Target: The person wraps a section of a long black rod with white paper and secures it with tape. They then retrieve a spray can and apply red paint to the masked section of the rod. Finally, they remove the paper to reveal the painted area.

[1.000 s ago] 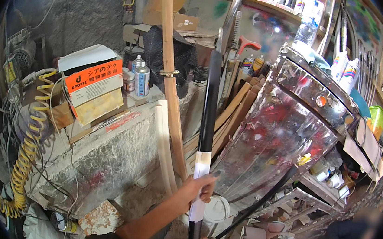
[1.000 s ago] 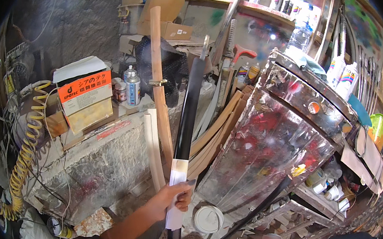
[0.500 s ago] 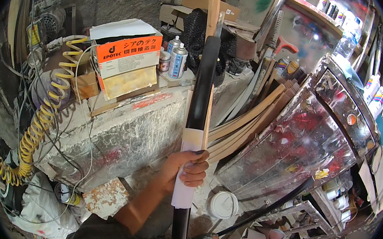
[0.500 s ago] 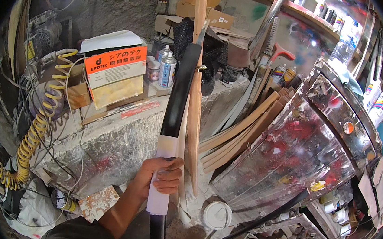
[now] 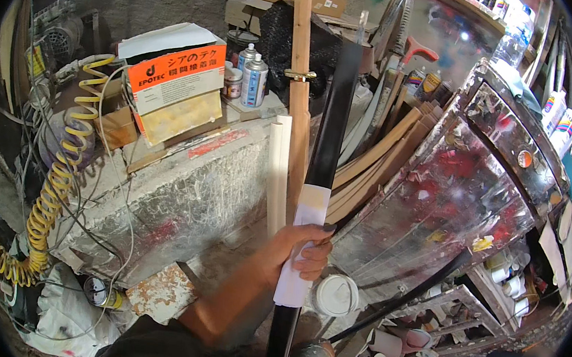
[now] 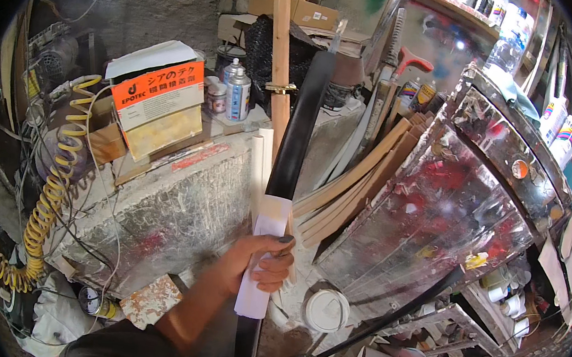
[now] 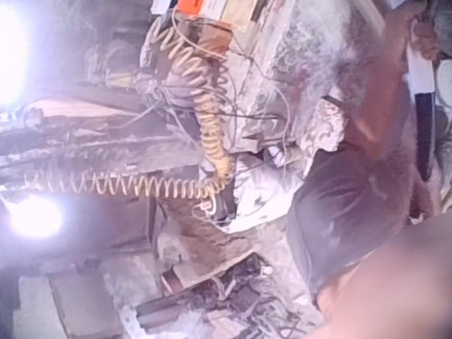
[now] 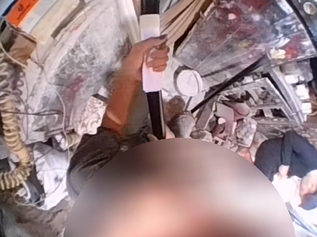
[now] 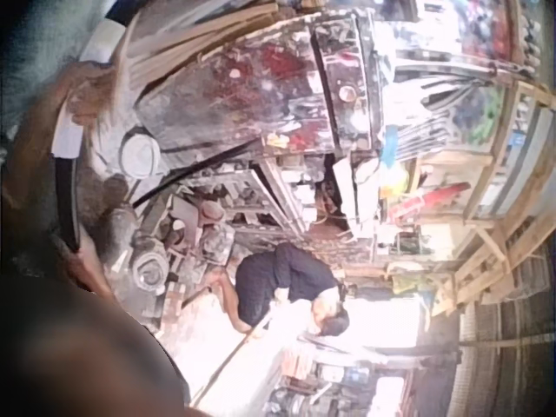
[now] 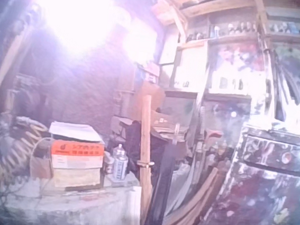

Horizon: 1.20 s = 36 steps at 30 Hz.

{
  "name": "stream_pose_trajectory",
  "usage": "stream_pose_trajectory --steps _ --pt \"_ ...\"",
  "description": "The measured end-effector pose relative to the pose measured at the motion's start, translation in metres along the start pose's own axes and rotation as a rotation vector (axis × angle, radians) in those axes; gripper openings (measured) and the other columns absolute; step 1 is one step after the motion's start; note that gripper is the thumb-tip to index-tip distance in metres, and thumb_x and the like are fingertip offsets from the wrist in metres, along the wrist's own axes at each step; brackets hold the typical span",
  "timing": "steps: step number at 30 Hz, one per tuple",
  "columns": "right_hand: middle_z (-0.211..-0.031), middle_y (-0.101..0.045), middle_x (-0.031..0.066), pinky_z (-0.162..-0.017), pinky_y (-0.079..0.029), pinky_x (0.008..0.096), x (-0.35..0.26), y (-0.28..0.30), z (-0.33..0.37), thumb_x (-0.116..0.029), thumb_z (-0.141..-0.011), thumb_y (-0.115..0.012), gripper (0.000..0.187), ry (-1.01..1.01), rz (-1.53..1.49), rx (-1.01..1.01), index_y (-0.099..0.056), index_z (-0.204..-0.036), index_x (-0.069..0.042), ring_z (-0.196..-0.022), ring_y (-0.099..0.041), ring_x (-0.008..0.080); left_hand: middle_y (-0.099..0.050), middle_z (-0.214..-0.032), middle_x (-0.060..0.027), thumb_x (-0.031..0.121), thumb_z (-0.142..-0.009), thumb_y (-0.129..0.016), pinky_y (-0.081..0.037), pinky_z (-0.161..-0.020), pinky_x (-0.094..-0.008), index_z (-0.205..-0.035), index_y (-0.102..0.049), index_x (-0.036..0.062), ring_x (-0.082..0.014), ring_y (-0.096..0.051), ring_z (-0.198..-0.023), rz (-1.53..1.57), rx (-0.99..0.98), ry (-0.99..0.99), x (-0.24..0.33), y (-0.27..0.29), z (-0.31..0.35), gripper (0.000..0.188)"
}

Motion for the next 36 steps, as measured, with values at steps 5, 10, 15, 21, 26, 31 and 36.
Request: stream_pose_trajectory --steps 5,10,15,21,26,31,36 --pt "-0.081 -0.067 0.0242 -0.062 -0.05 0.0502 0.008 -0.012 -0.006 -0.022 -0.093 -0.067 0.027 0.159 0.37 0.296 -0.057 -0.111 -0.004 -0.074 -0.066 0.0447 -0.052 -0.06 -0.0033 0.012 -0.084 -0.072 -0.044 -0.044 -0.0334 -0.079 -0.055 0.0045 -0.0142 -0.05 -0.044 -0.413 0.494 -0.174 0.0 -0.014 -0.013 0.019" --pt "-0.091 -0.066 0.0304 -0.071 -0.051 0.0541 0.028 -0.018 -0.012 -0.027 -0.093 -0.067 0.035 0.016 0.487 0.483 -0.056 -0.118 -0.006 -0.089 -0.064 0.052 -0.055 -0.064 -0.0049 0.011 -0.085 -0.072 -0.046 -0.045 -0.0319 -0.087 -0.055 0.0028 -0.0156 -0.055 -0.048 -0.628 0.51 -0.297 -0.003 -0.02 -0.016 0.019" --pt "-0.098 -0.068 0.0296 -0.079 -0.051 0.0534 0.034 -0.012 -0.009 -0.029 -0.09 -0.072 0.047 0.039 0.364 0.605 -0.053 -0.127 -0.006 -0.096 -0.064 0.0505 -0.064 -0.084 -0.0065 0.026 -0.091 -0.073 -0.055 -0.055 -0.0299 -0.102 -0.058 0.0034 -0.0158 -0.067 -0.075 -0.655 0.484 -0.724 -0.002 -0.015 -0.032 0.029" --pt "-0.097 -0.07 0.0265 -0.077 -0.053 0.0493 0.04 -0.003 0.0 -0.037 -0.084 -0.078 0.054 -0.119 0.468 0.507 -0.057 -0.12 -0.003 -0.091 -0.067 0.0457 -0.066 -0.077 -0.0074 0.03 -0.092 -0.072 -0.055 -0.056 -0.0285 -0.103 -0.063 0.0037 -0.0157 -0.068 -0.072 -0.678 0.476 -0.354 0.051 0.025 -0.092 0.03" --pt "-0.08 -0.069 0.0163 -0.065 -0.052 0.0428 0.05 0.004 0.008 -0.036 -0.082 -0.081 0.046 -0.088 0.218 0.356 -0.063 -0.107 -0.001 -0.07 -0.066 0.0312 -0.068 -0.096 -0.0131 0.03 -0.101 -0.058 -0.061 -0.076 -0.0342 -0.112 -0.059 -0.0018 -0.0218 -0.068 -0.073 -0.587 0.327 -0.68 0.146 -0.028 -0.151 0.034" --pt "-0.076 -0.063 0.0128 -0.06 -0.052 0.0382 0.053 0.014 -0.025 -0.041 -0.098 -0.058 0.043 0.068 -0.199 -0.003 -0.056 -0.11 0.0 -0.065 -0.063 0.0246 -0.065 -0.123 -0.0206 0.033 -0.108 -0.041 -0.059 -0.084 -0.0371 -0.128 -0.051 -0.0053 -0.0273 -0.07 -0.094 -0.567 -0.317 -0.611 0.128 -0.079 -0.158 0.044" --pt "-0.065 -0.058 0.0059 -0.05 -0.046 0.0308 0.016 0.042 -0.09 -0.034 -0.101 -0.057 0.035 0.328 -0.367 0.347 -0.057 -0.097 0.001 -0.051 -0.056 0.0166 -0.061 -0.131 -0.0176 0.038 -0.105 -0.05 -0.053 -0.099 -0.0399 -0.144 -0.04 0.0014 -0.0263 -0.065 -0.114 -0.616 -0.484 -0.215 0.014 -0.032 -0.099 0.054"
Point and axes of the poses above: each hand's wrist, its own z-axis away from the middle knuckle, its own y-axis out of the back of the hand, x = y × z, the point moved 1 cm from there along -z, towards the middle knuckle
